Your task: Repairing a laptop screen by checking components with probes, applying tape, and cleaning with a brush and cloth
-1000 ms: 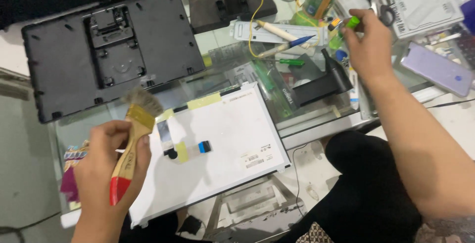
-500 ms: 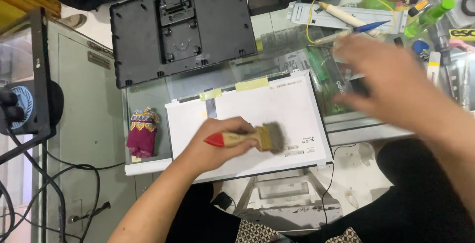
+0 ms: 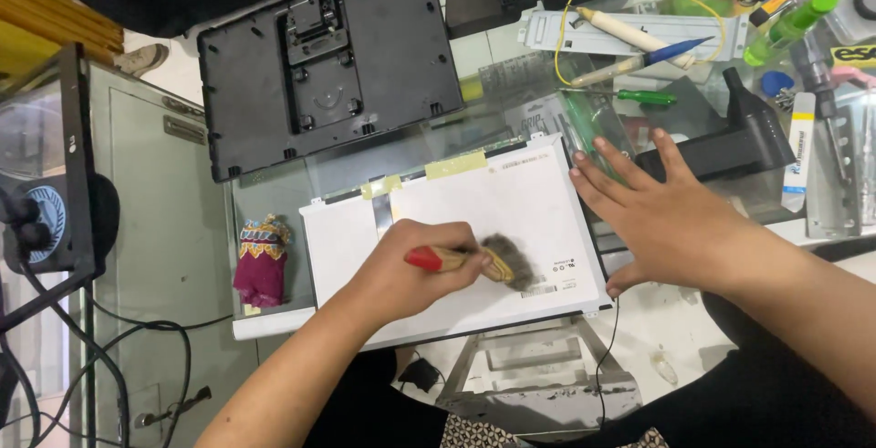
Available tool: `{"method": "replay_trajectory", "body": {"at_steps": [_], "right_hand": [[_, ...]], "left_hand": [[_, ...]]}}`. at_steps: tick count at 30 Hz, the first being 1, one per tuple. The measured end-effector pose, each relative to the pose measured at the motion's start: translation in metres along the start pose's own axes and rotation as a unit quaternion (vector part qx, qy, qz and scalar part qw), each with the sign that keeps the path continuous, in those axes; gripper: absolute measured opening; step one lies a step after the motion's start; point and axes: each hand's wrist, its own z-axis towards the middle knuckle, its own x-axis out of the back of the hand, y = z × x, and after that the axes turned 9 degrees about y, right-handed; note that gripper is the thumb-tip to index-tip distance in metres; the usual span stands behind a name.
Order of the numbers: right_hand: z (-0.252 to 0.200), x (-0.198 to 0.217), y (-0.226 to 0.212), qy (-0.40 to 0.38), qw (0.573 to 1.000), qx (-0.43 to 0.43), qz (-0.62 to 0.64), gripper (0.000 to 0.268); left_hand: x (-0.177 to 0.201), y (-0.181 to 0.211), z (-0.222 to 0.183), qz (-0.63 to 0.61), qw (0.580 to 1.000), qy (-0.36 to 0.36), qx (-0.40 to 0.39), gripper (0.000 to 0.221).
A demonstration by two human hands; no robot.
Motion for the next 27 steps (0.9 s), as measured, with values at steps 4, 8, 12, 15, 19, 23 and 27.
{"method": "replay_trajectory", "body": {"at_steps": [4, 8, 12, 15, 19, 23, 27], "right_hand": [[0.000, -0.001, -0.003, -0.010, 1.000, -0.009, -0.007, 0.191], [-0.001, -0.008, -0.007, 0.023, 0.999, -0.027, 0.022, 0.191], [0.006, -0.007, -0.010, 0.061, 0.996, -0.040, 0.043, 0.193], [0.001, -0.011, -0.013, 0.053, 0.996, -0.048, 0.047, 0.195], [0.004, -0.008, -0.011, 0.057, 0.997, -0.043, 0.041, 0.192], [0.005, -0.010, -0.012, 0.071, 0.996, -0.039, 0.041, 0.191], [0.003, -0.010, -0.009, 0.069, 0.996, -0.032, 0.037, 0.187]], "left_hand": [[-0.008, -0.018, 0.024, 0.066, 0.976, 0.207, -0.016, 0.022], [-0.014, -0.013, 0.042, 0.026, 0.991, 0.099, -0.081, 0.016], [-0.017, 0.021, 0.052, 0.004, 0.997, 0.063, 0.041, 0.024], [-0.012, 0.023, 0.071, 0.021, 0.992, 0.103, 0.065, 0.025], [-0.021, 0.034, 0.073, 0.041, 0.995, 0.014, 0.095, 0.026], [-0.026, 0.038, 0.078, 0.070, 0.997, 0.044, -0.007, 0.023], [-0.026, 0.042, 0.086, 0.028, 0.999, 0.034, 0.012, 0.026]]}}
